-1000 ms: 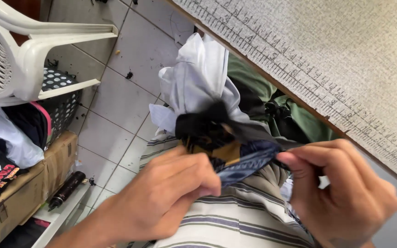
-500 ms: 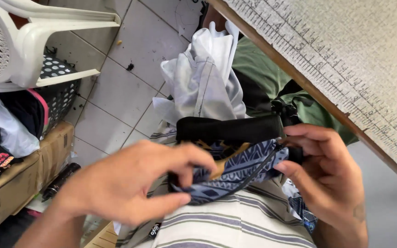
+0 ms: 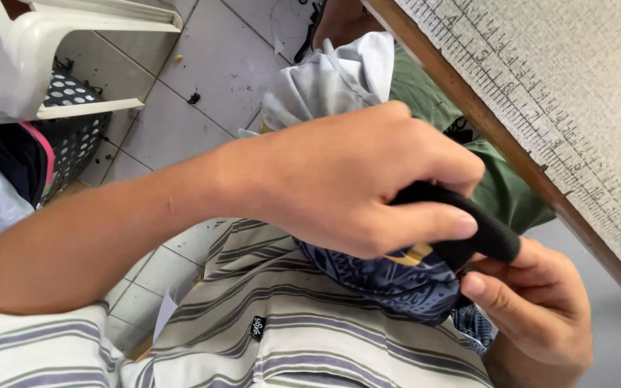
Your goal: Inspecting small fabric components and trimming excess threads using scissors at a sewing workstation.
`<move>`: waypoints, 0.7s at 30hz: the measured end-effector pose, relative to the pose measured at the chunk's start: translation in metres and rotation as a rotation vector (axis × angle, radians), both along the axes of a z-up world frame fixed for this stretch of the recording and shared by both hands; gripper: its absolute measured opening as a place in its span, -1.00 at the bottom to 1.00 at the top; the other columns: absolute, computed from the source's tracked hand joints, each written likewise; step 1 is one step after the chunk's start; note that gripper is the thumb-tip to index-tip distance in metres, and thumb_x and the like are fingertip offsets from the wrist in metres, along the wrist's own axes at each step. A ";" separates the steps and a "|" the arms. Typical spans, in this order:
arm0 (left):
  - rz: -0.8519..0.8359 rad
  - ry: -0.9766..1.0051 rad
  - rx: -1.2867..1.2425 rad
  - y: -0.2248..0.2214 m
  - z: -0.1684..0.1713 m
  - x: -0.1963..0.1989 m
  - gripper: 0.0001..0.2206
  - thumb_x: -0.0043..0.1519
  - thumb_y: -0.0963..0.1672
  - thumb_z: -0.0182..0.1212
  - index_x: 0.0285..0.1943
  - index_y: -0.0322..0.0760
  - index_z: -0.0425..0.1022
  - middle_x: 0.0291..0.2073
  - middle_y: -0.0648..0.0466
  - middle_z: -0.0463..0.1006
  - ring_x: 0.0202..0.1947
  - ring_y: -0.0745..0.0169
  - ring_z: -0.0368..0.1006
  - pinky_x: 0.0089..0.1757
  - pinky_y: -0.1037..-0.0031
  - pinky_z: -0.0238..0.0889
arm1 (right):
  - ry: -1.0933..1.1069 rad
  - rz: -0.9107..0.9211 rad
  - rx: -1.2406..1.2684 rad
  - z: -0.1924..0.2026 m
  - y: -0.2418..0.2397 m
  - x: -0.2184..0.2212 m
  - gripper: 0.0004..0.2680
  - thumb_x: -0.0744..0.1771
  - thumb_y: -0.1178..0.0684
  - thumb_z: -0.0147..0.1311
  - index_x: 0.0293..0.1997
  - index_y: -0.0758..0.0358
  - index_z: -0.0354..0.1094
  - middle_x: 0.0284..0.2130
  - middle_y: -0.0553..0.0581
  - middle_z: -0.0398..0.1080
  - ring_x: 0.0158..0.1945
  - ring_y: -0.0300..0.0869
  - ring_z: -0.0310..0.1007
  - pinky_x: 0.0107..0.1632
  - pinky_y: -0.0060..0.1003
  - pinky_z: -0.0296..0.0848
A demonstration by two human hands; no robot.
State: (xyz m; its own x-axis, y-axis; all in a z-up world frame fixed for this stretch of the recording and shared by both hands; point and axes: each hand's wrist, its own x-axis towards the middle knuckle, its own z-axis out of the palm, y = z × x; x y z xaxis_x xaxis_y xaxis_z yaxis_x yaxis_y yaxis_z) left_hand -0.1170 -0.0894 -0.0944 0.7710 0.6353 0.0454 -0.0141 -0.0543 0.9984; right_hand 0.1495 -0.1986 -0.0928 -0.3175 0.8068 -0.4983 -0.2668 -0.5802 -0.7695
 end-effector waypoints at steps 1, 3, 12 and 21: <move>-0.056 0.181 0.018 0.003 0.004 0.004 -0.75 0.28 -0.09 0.07 -0.47 -0.19 0.22 -0.63 0.15 0.37 -0.61 0.27 0.25 -0.50 0.34 0.03 | -0.098 0.144 0.089 0.002 0.005 -0.003 -0.78 0.30 0.27 0.08 0.02 0.57 0.39 -0.32 0.26 0.49 -0.24 -0.07 0.45 -0.10 -0.19 0.45; -0.113 0.360 0.034 0.014 0.019 0.012 -0.71 0.22 -0.07 0.08 -0.54 -0.16 0.16 -0.66 0.13 0.37 -0.58 0.19 0.27 -0.49 0.23 0.05 | -0.197 0.288 0.178 0.003 0.011 -0.003 -0.85 0.30 0.20 0.09 -0.13 0.48 0.45 -0.55 0.00 0.43 -0.50 -0.29 0.30 -0.39 -0.45 0.31; -0.497 0.644 0.173 0.037 0.011 0.048 -0.81 0.04 -0.16 0.01 -0.58 -0.20 0.09 -0.72 0.15 0.13 -0.70 0.25 -0.04 -0.63 0.29 -0.28 | 0.334 0.110 0.045 -0.046 -0.033 0.032 -0.65 0.44 0.08 0.15 0.26 0.64 0.26 0.02 0.62 0.49 0.11 0.27 0.59 0.27 0.20 0.42; 0.023 0.214 0.415 -0.005 -0.019 0.042 -0.75 0.13 -0.24 0.33 -0.39 -0.29 0.25 -0.57 -0.04 0.47 -0.61 -0.12 0.40 -0.60 0.05 0.11 | 0.300 -0.177 -0.118 -0.034 -0.020 -0.018 -0.71 0.29 0.18 0.04 0.12 0.29 0.15 0.02 0.30 0.36 0.12 0.04 0.37 0.23 -0.07 0.31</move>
